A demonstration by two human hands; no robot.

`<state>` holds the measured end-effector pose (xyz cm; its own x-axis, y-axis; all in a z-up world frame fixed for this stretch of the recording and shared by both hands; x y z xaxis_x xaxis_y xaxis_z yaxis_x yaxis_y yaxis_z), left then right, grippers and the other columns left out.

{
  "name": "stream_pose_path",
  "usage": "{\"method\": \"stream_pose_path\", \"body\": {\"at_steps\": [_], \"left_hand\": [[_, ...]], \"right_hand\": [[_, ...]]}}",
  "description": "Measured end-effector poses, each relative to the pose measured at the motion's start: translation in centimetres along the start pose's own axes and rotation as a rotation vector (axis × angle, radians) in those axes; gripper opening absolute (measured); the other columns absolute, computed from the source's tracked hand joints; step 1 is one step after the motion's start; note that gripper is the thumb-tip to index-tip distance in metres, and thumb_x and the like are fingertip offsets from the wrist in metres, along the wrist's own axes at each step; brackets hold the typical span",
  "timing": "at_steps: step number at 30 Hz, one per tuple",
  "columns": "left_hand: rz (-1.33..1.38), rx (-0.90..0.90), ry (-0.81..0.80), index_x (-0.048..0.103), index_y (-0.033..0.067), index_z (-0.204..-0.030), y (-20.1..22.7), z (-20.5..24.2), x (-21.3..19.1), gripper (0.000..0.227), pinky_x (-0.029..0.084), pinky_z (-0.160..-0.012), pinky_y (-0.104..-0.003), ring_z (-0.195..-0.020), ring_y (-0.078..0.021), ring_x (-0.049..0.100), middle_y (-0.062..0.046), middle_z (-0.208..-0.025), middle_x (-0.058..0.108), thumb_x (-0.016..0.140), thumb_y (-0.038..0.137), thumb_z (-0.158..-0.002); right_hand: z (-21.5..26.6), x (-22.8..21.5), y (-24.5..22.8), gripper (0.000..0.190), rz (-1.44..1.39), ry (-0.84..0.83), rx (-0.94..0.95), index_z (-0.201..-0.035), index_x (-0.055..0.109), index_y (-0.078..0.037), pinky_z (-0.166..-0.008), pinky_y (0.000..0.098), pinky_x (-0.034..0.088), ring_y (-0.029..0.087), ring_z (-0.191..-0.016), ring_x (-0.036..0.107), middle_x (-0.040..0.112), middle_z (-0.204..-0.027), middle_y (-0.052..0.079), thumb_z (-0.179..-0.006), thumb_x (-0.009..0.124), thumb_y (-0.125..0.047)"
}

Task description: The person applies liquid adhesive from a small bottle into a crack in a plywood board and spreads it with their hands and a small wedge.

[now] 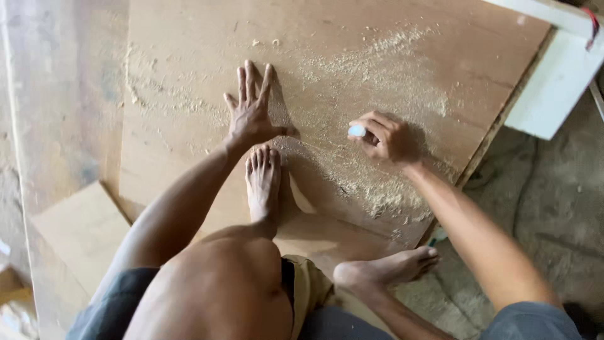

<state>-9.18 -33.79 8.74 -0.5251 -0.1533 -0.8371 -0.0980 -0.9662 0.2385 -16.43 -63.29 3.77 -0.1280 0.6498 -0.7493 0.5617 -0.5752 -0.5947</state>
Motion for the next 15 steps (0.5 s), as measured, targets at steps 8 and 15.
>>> {"method": "stream_pose_path", "body": {"at_steps": [8, 15], "left_hand": [[0.006, 0.019, -0.105, -0.013, 0.0265, -0.147, 0.1, -0.2, -0.2, 0.140, 0.000, -0.096, -0.080, -0.139, -0.0333, -0.023, -0.011, -0.147, -0.029, 0.079, 0.074, -0.053], [0.051, 0.094, 0.001, -0.012, 0.0266, -0.148, -1.2, -1.0, 0.4, 0.140, -0.003, -0.092, -0.082, -0.138, -0.0350, -0.023, -0.011, -0.149, -0.028, 0.073, 0.081, -0.051]], "right_hand": [[-1.2, -2.5, -1.1, 0.030, 0.048, -0.035, 0.130, -0.098, 0.064, -0.013, -0.031, 0.0231, 0.037, 0.012, -0.051, 0.055, 0.065, -0.091, 0.003, -0.095, 0.047, -0.037], [-1.3, -1.6, 0.1, 0.025, -0.216, 0.141, 0.232, -0.100, 0.061, -0.002, -0.051, 0.0280, 0.052, 0.020, -0.065, 0.060, 0.063, -0.093, 0.014, -0.096, 0.053, -0.025]]}}
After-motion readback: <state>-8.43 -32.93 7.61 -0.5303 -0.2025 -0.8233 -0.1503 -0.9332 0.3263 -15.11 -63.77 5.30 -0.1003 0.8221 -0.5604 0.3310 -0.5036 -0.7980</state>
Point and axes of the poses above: each hand's wrist, its own z-axis away from the middle knuckle, its own x-axis out of the palm, y = z × x, the point moved 1 cm from there along -z, towards the middle knuckle
